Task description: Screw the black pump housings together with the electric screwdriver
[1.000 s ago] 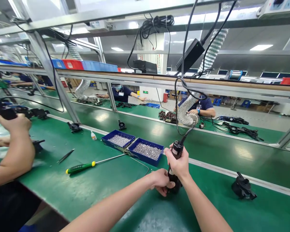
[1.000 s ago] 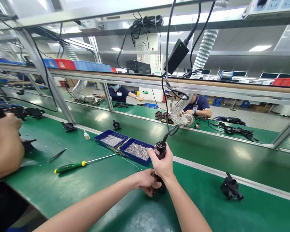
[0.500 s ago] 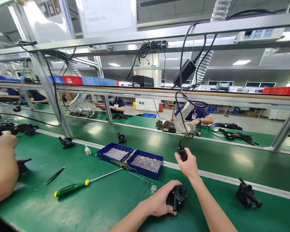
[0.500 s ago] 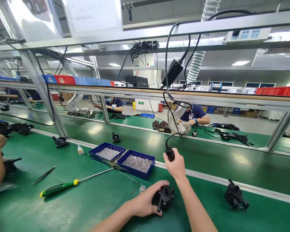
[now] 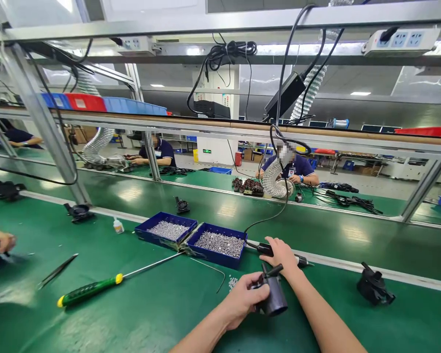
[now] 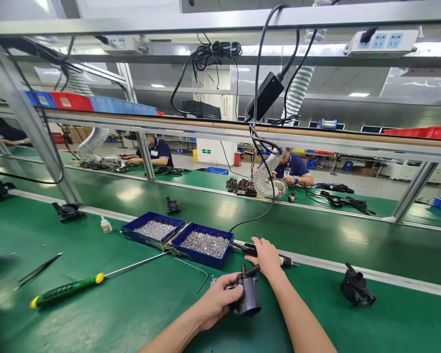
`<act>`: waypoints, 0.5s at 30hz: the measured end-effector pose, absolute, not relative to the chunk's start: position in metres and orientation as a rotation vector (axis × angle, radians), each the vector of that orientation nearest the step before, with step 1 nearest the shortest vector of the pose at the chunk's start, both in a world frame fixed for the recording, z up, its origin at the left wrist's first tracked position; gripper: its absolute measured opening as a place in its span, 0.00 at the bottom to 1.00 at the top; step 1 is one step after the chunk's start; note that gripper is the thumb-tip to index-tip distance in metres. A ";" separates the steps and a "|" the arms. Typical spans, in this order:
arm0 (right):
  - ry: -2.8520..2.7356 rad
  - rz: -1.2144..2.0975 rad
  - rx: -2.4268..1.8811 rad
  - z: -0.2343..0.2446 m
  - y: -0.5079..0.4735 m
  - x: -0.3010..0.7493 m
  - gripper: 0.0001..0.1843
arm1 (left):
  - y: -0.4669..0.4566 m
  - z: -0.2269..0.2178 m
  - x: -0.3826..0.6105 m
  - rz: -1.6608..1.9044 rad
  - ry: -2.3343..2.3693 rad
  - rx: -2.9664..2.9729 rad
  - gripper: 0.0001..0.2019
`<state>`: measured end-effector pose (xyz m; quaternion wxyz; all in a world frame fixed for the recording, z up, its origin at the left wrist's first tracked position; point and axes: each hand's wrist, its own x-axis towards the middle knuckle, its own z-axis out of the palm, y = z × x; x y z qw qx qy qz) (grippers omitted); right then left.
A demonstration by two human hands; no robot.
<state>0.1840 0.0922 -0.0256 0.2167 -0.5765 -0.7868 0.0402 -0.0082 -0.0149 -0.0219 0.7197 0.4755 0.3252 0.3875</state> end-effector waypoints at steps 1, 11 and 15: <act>-2.199 0.110 -1.540 -0.024 0.091 0.184 0.29 | -0.014 -0.016 -0.013 0.866 0.718 0.960 0.40; -2.235 0.273 -1.081 -0.025 0.052 0.126 0.07 | -0.004 0.017 -0.052 0.984 0.697 0.596 0.44; -2.165 0.395 -1.141 -0.035 0.040 0.086 0.04 | -0.002 0.029 -0.061 1.070 0.758 0.535 0.37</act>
